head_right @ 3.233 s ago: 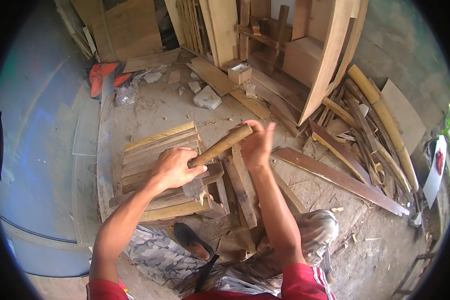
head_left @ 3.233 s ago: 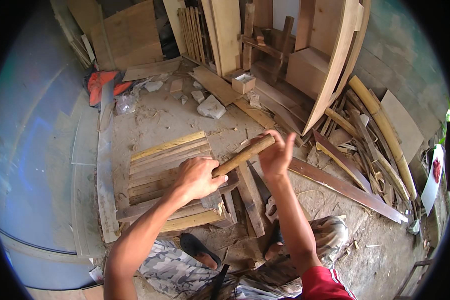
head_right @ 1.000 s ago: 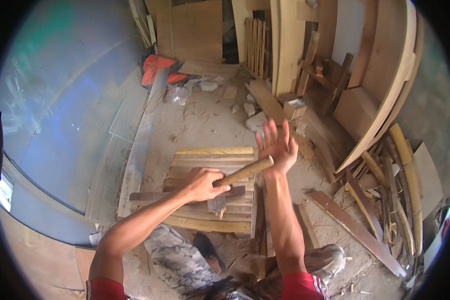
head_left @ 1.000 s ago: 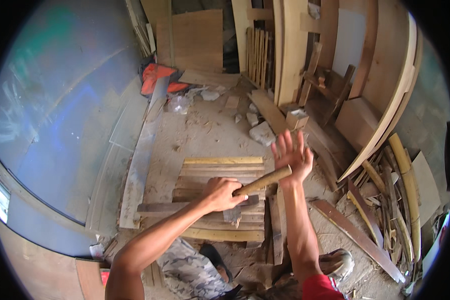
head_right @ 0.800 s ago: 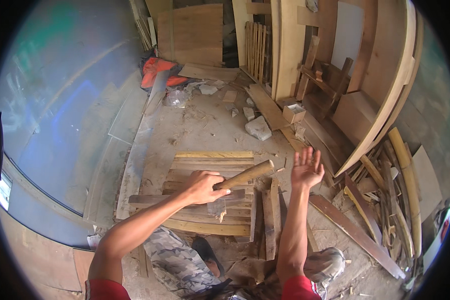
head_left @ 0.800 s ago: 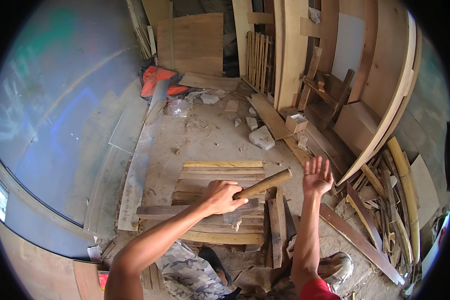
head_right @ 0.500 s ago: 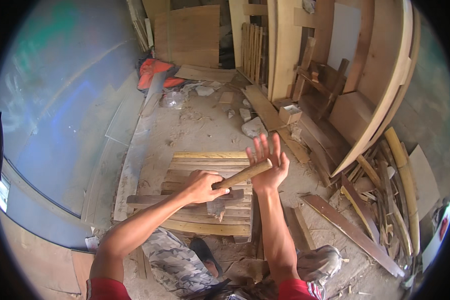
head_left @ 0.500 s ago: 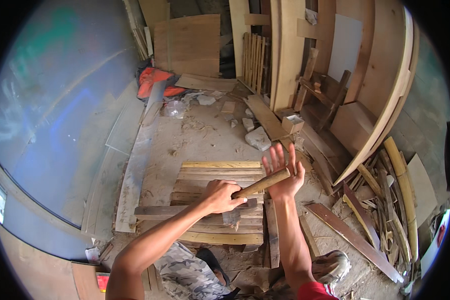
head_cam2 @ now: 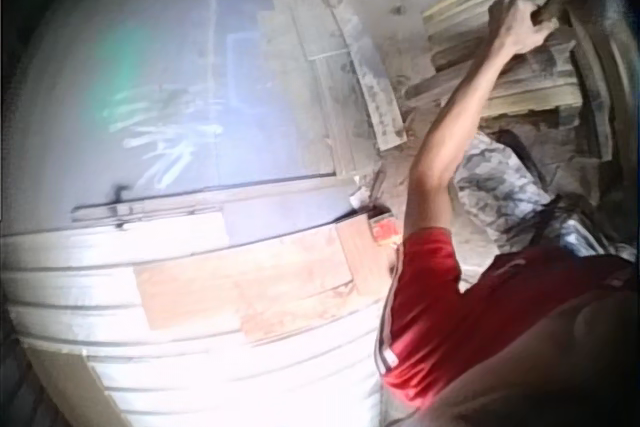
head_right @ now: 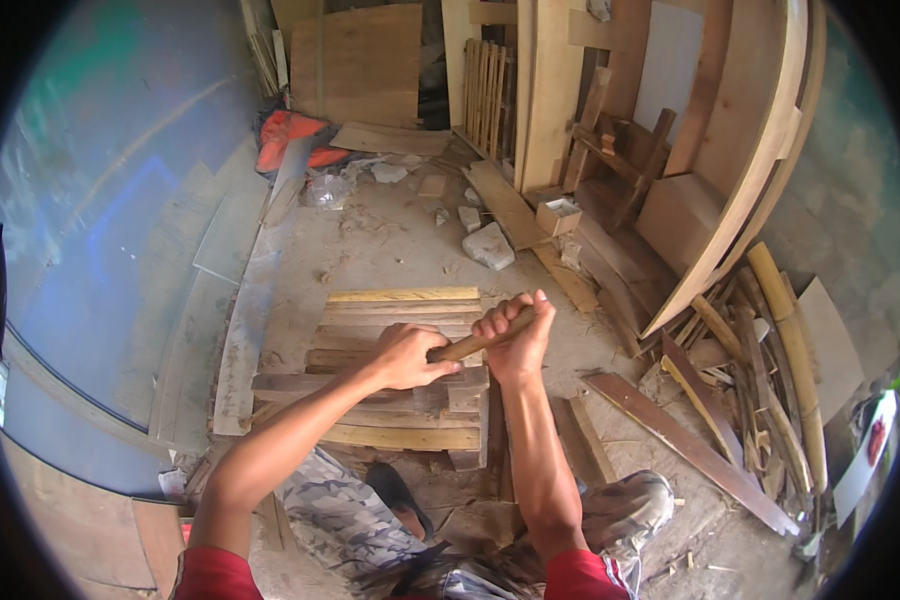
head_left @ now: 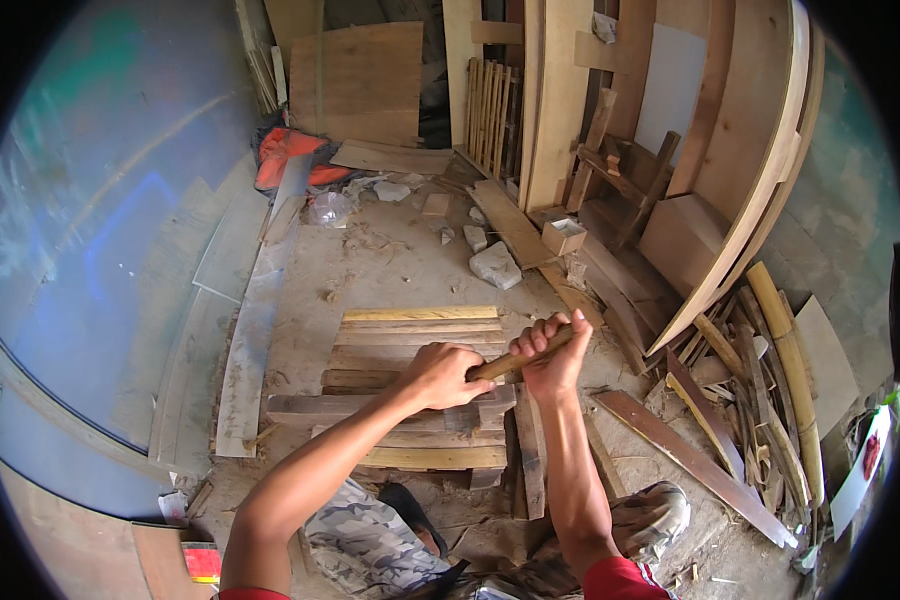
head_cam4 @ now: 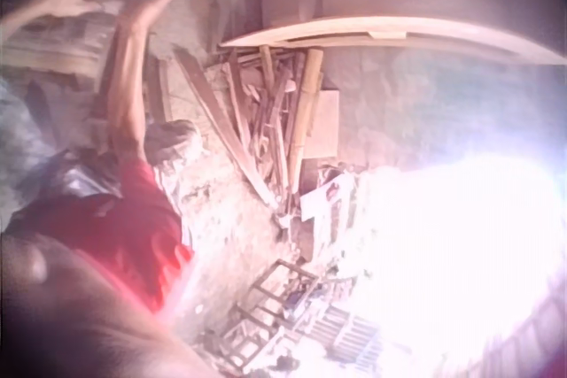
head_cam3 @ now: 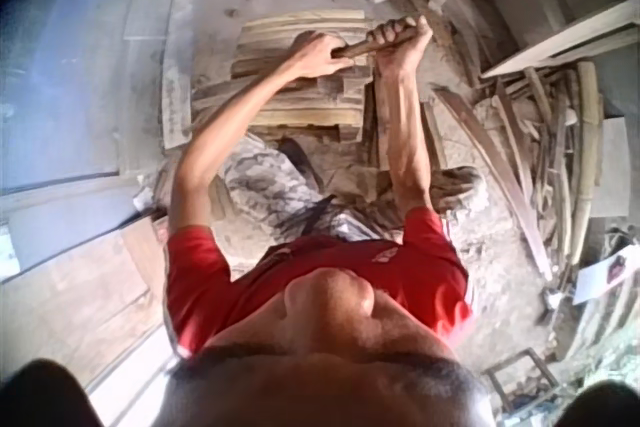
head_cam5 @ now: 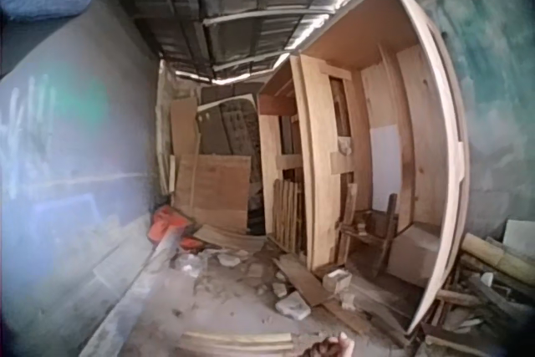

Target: The person uses a hammer to pry apart and break down a wooden pallet on the floor. They repeatedly strike and lever the wooden slats to separate them from the frame.

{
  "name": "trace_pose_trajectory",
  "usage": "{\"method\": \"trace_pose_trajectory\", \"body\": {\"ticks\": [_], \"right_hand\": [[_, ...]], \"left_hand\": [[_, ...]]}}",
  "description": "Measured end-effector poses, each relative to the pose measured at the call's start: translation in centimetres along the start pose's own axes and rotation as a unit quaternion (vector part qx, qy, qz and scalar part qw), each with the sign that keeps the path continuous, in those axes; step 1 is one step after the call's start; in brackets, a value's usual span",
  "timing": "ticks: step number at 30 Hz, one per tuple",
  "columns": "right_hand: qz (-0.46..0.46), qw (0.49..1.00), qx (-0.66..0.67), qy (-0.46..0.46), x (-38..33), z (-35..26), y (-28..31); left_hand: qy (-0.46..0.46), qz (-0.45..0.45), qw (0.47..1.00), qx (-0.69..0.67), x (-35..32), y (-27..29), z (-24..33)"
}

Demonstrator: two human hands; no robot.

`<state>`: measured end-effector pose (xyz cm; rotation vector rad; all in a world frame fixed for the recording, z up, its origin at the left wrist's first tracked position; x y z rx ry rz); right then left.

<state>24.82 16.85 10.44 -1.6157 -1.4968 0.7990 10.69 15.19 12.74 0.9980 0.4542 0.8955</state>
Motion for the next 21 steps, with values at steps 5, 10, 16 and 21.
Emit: {"method": "trace_pose_trajectory", "body": {"ticks": [5,10,16,21], "right_hand": [[-0.037,0.999,0.001,-0.017,0.6,-2.9,2.4],[-0.036,0.997,-0.063,0.037,0.5,-6.7,3.3],[0.189,0.93,0.187,0.254,3.3,-18.5,16.1],[-0.082,0.986,0.139,0.027,3.6,-6.4,1.6]], "left_hand": [[-0.069,0.047,0.996,-0.018,2.5,-2.7,2.3],[-0.052,0.022,0.998,-0.031,2.8,-3.5,2.1],[-0.043,0.034,0.998,0.032,2.1,-2.0,3.7],[-0.049,0.063,0.996,-0.028,1.9,-2.7,2.6]]}}
Point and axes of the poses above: each hand's wrist, its own x-axis towards the middle knuckle, its own y-axis out of the back of the hand, z = x × y, the point moved 10 cm from there along x, towards the middle knuckle
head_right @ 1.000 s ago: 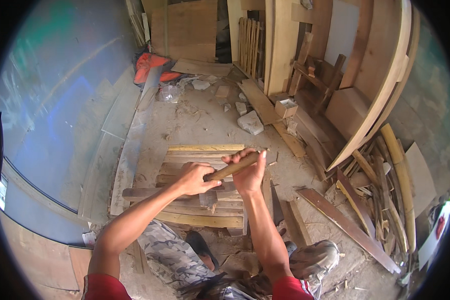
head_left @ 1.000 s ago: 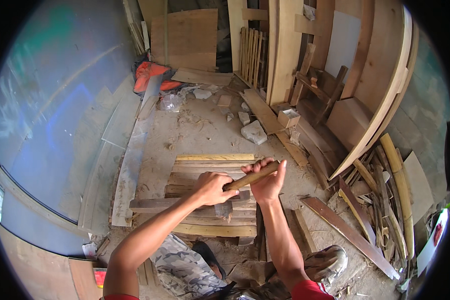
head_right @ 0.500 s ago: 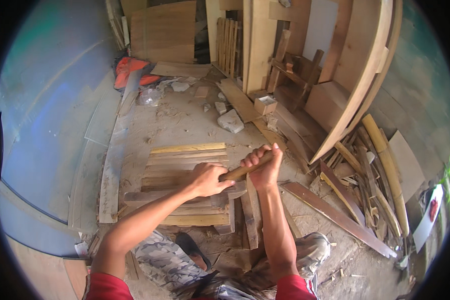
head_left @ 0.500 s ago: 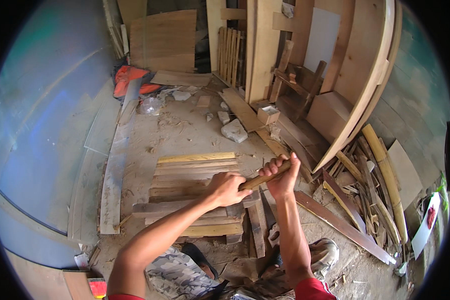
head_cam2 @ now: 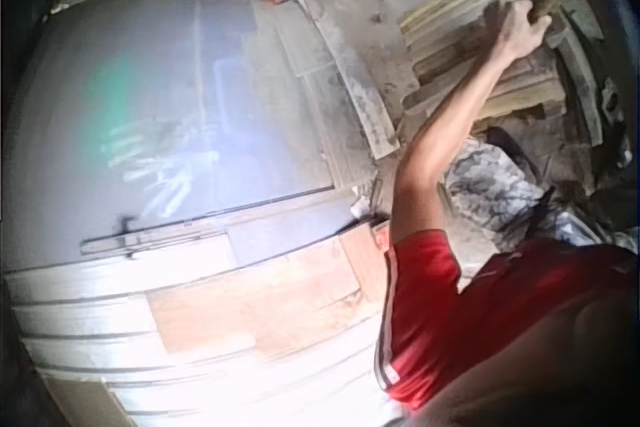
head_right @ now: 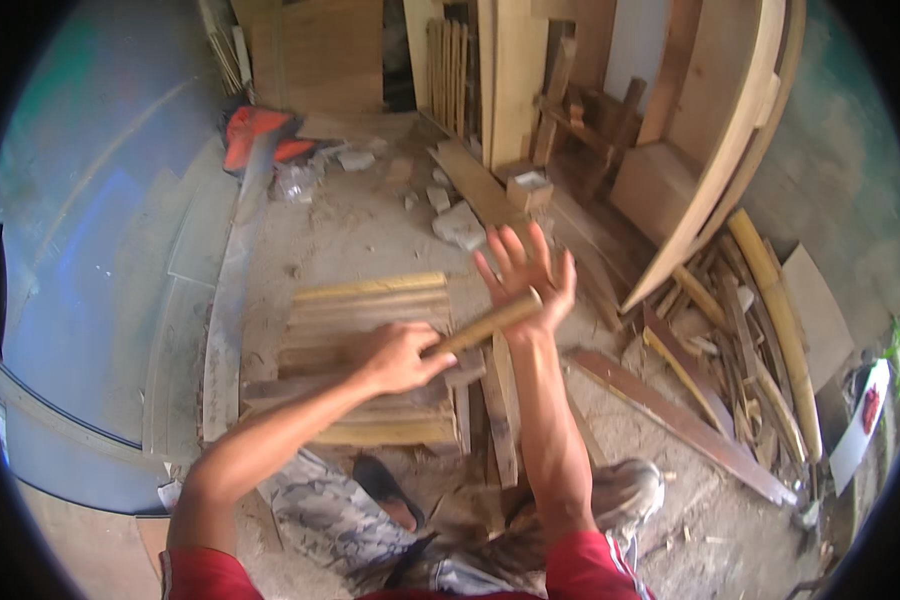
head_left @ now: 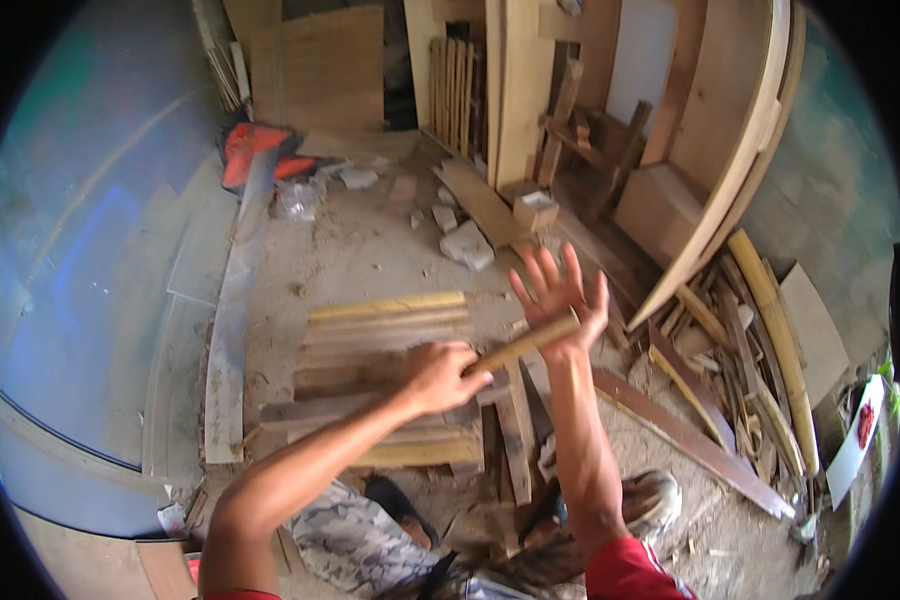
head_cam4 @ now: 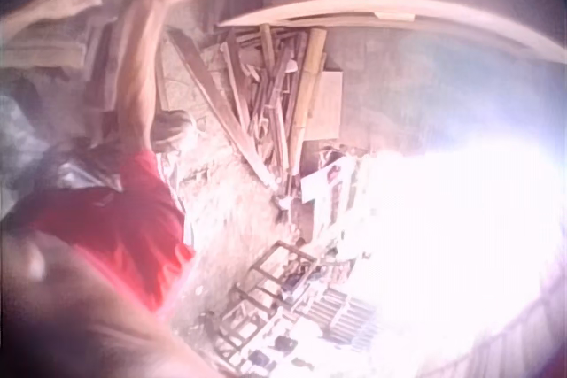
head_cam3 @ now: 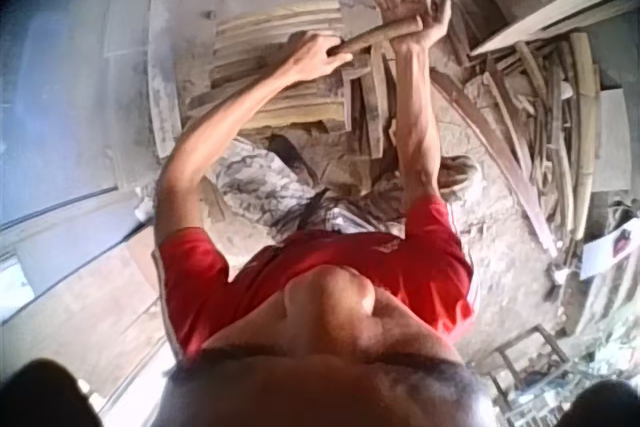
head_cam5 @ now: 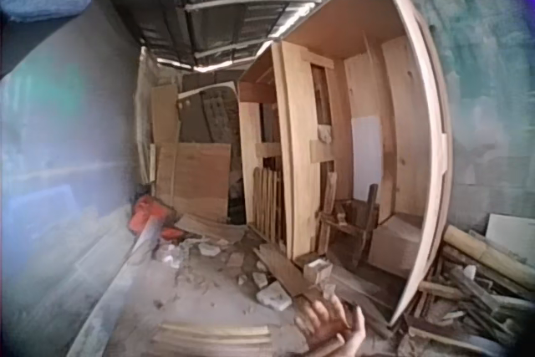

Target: The person uses a hammer to pry apart and break down a wooden pallet on the floor. They repeatedly strike and lever the wooden slats to separate them from the frame.

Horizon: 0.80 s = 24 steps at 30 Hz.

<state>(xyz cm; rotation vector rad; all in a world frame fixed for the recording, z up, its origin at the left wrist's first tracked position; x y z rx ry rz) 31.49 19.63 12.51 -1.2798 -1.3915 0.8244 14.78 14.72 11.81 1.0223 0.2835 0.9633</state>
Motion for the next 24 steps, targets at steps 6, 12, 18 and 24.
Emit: {"method": "trace_pose_trajectory", "body": {"ticks": [6,12,18,24], "right_hand": [[0.099,0.973,-0.057,0.202,-0.6,-14.0,6.5],[-0.032,0.997,-0.044,0.049,1.3,0.3,-1.5],[0.108,0.979,-0.094,0.148,-0.5,-8.3,8.3],[-0.062,0.995,-0.018,0.072,2.4,1.9,-3.9]], "left_hand": [[0.023,-0.062,0.996,0.063,0.7,-0.7,0.0],[-0.012,-0.001,1.0,-0.004,-0.8,0.2,-1.3],[-0.021,0.008,1.0,0.009,0.0,0.5,-1.8],[-0.008,-0.003,0.995,-0.102,-0.9,1.4,-3.5]]}}
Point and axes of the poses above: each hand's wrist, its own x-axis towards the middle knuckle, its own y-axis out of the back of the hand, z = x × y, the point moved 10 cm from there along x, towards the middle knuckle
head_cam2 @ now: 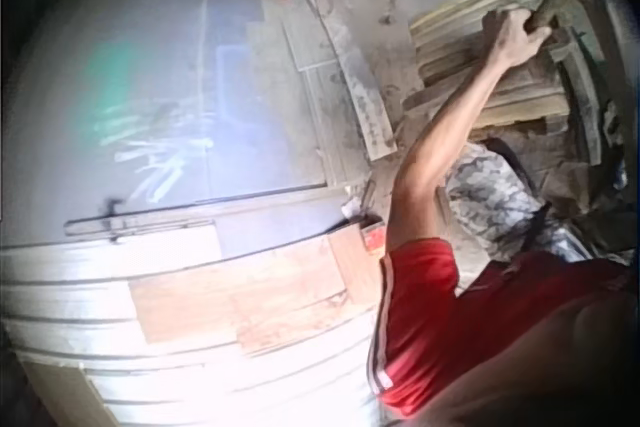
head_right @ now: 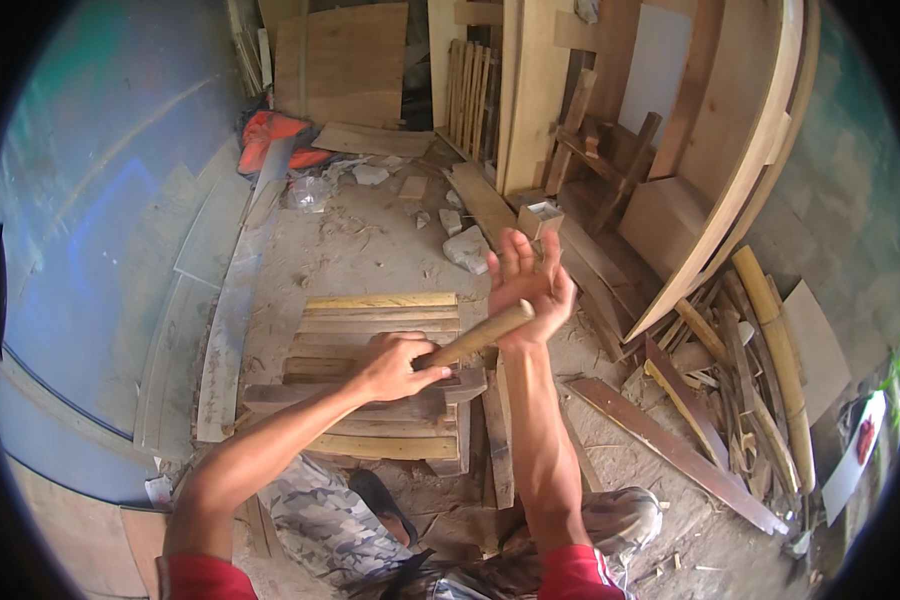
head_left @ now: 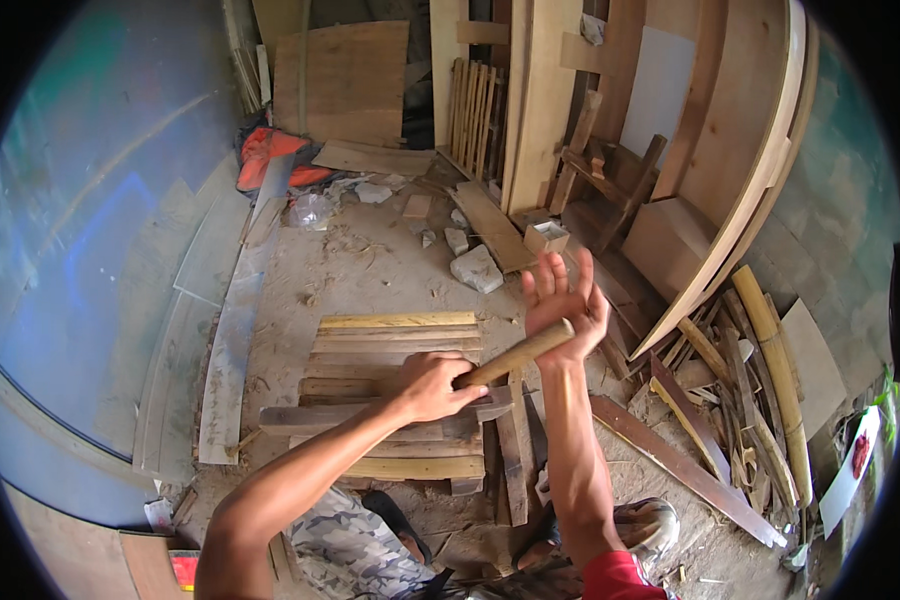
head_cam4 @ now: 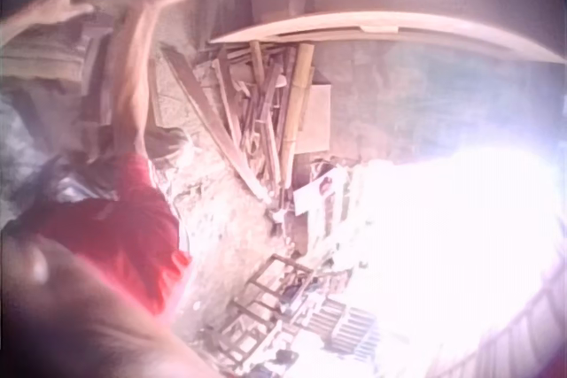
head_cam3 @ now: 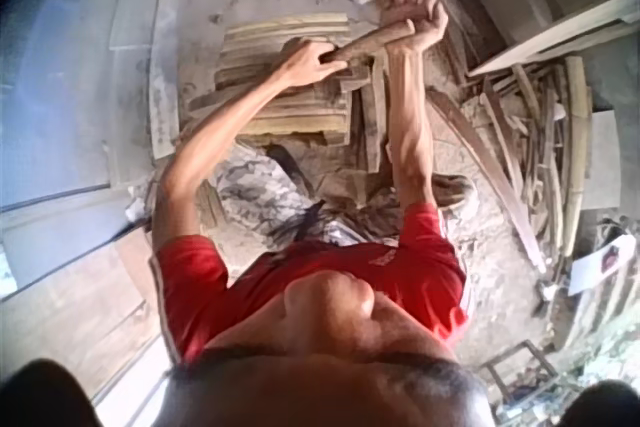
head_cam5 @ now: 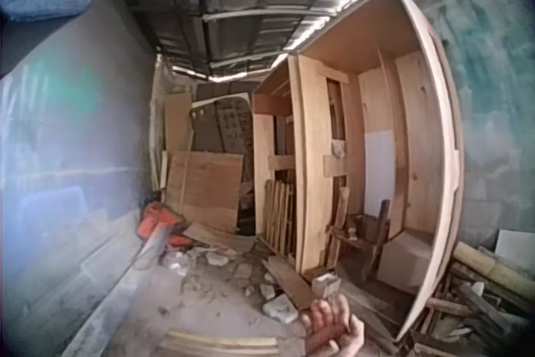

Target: The person uses a hammer to pry apart and break down a wooden pallet on the floor. They repeatedly strike and lever the wooden slats to separate them from the frame.

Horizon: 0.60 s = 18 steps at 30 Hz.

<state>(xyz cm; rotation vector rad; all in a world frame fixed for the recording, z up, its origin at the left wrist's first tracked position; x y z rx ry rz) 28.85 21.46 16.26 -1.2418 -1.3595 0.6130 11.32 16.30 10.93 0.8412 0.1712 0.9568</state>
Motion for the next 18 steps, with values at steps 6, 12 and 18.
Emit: {"method": "trace_pose_trajectory", "body": {"ticks": [6,12,18], "right_hand": [[0.081,0.983,-0.164,0.03,-1.6,-5.8,6.9],[0.042,0.99,-0.097,0.094,1.8,-4.9,4.6],[0.09,0.992,-0.087,-0.006,-0.2,-2.4,5.8]], "left_hand": [[0.002,-0.012,0.997,0.083,0.2,-0.6,0.2],[0.021,-0.029,0.997,0.063,0.0,0.9,0.1],[0.013,-0.008,0.99,0.142,0.4,0.1,1.2]]}}
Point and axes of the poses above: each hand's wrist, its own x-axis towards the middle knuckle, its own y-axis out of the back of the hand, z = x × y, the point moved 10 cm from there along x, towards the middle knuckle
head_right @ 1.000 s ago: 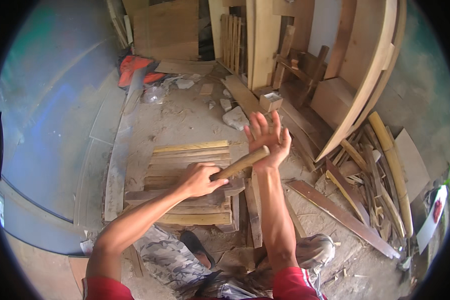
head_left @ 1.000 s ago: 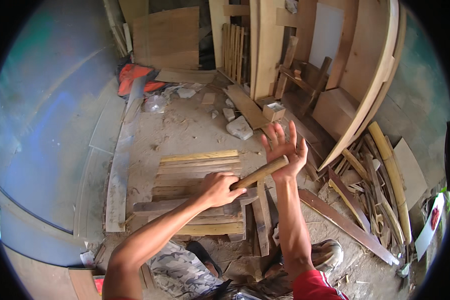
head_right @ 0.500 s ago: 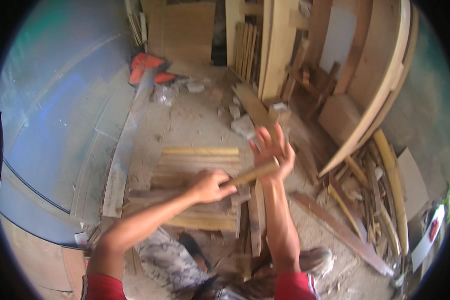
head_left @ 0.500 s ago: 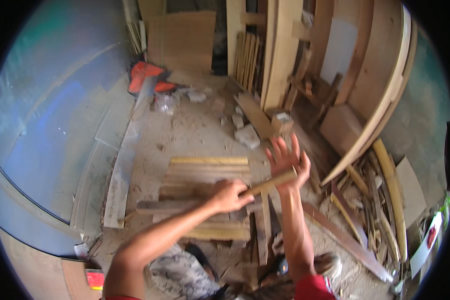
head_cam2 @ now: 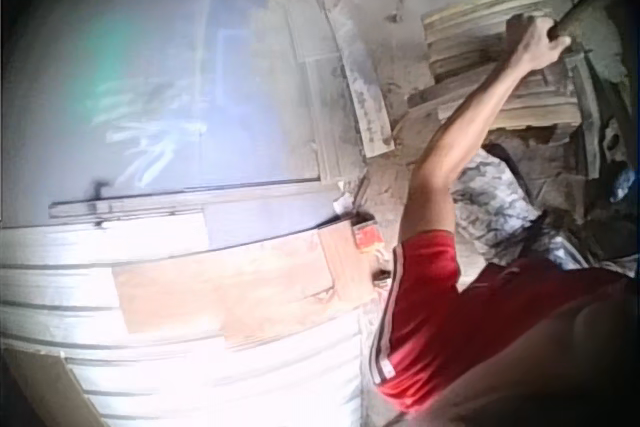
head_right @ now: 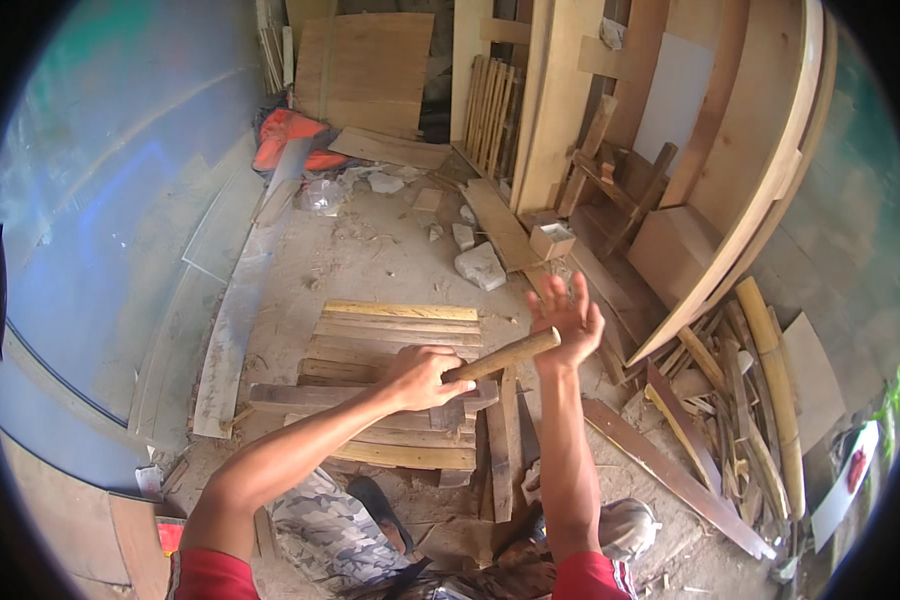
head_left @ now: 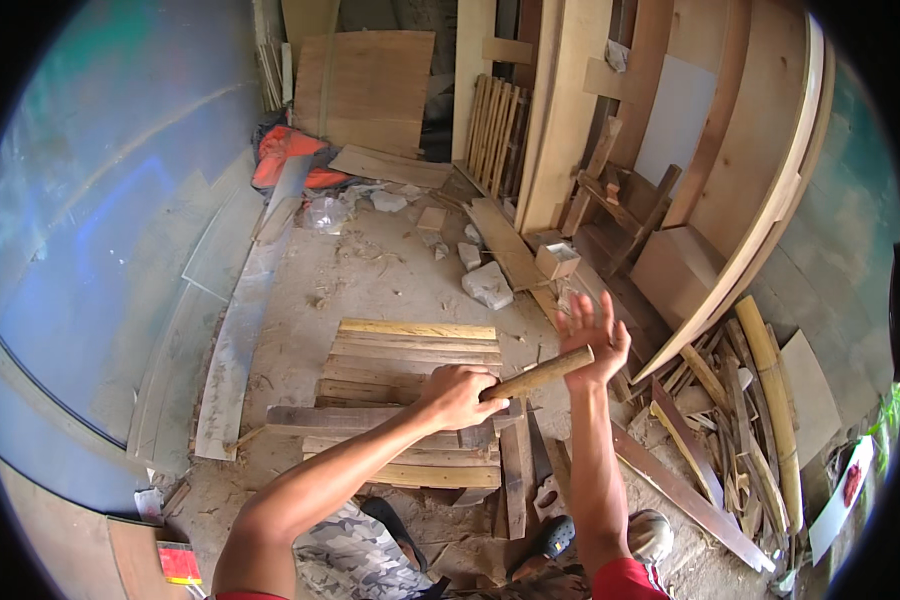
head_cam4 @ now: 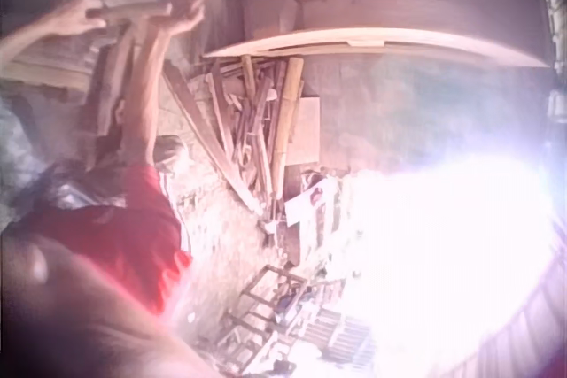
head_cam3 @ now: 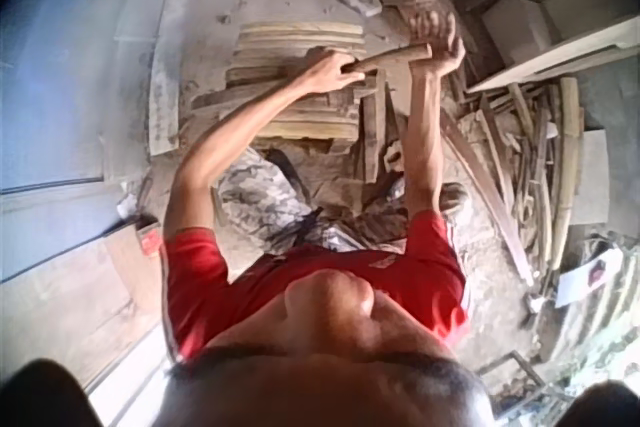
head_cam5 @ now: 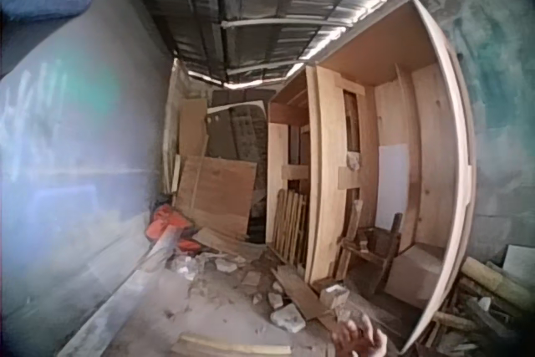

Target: The person uses a hammer to pry apart and break down a wooden pallet on the floor. They repeatedly strike and lever the wooden slats to separate them from the frame.

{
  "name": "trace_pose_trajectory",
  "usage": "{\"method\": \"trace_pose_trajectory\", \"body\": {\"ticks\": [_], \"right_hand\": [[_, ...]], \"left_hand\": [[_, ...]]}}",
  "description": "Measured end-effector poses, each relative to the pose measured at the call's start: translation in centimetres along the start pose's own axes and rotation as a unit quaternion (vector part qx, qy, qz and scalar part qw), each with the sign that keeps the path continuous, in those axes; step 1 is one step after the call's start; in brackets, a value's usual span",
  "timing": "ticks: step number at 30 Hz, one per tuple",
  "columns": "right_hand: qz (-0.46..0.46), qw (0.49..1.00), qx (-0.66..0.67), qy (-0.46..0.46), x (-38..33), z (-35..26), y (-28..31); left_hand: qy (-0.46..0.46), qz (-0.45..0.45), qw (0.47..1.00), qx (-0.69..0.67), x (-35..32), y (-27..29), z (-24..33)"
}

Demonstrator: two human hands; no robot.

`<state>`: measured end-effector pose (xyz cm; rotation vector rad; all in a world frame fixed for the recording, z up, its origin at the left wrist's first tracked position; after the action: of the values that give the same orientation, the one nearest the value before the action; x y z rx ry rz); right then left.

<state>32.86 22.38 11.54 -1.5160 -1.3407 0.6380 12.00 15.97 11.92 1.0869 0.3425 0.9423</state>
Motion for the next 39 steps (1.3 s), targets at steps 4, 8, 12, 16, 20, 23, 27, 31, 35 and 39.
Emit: {"method": "trace_pose_trajectory", "body": {"ticks": [4,8,12,16,20,23,27,31,35,39], "right_hand": [[0.186,0.971,0.069,0.131,0.8,-9.1,11.3],[-0.081,0.996,0.0,0.025,-0.1,2.2,-6.9],[-0.085,0.995,0.012,-0.052,-1.0,3.6,-3.8],[0.076,0.992,0.001,0.097,1.7,-7.2,7.4],[-0.039,0.996,-0.014,0.077,3.6,-2.2,1.8],[-0.052,0.997,-0.033,-0.04,-1.3,4.8,-4.1],[0.033,0.997,-0.071,-0.018,1.6,1.8,2.1],[0.255,0.945,0.09,0.182,2.9,-14.0,15.1],[-0.088,0.993,0.071,-0.028,1.5,4.6,-6.4],[-0.065,0.996,0.006,-0.056,-0.5,5.2,-2.7]], "left_hand": [[0.036,-0.033,0.998,-0.032,0.4,-0.5,-0.9],[-0.023,0.056,0.989,-0.138,-0.7,1.4,-2.4],[-0.036,0.045,0.996,-0.067,-0.3,0.4,-1.2],[-0.036,0.047,0.995,-0.079,-0.4,1.0,-1.4],[-0.027,0.039,0.996,-0.075,0.6,0.3,-1.8],[0.043,0.0,0.986,-0.164,-1.0,0.9,-4.3],[-0.036,0.058,0.995,-0.079,0.3,-0.4,-3.1],[0.022,-0.025,0.996,-0.086,0.9,-0.4,-1.2],[-0.031,0.041,0.989,-0.136,-1.0,1.3,-3.5],[-0.013,0.017,0.999,-0.037,-0.9,0.1,-2.0]]}}
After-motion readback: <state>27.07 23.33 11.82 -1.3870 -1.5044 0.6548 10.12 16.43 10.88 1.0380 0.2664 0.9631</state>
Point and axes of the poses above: each hand's wrist, its own x-axis towards the middle knuckle, its own y-axis out of the back of the hand, z = x × y, the point moved 10 cm from there along x, towards the middle knuckle
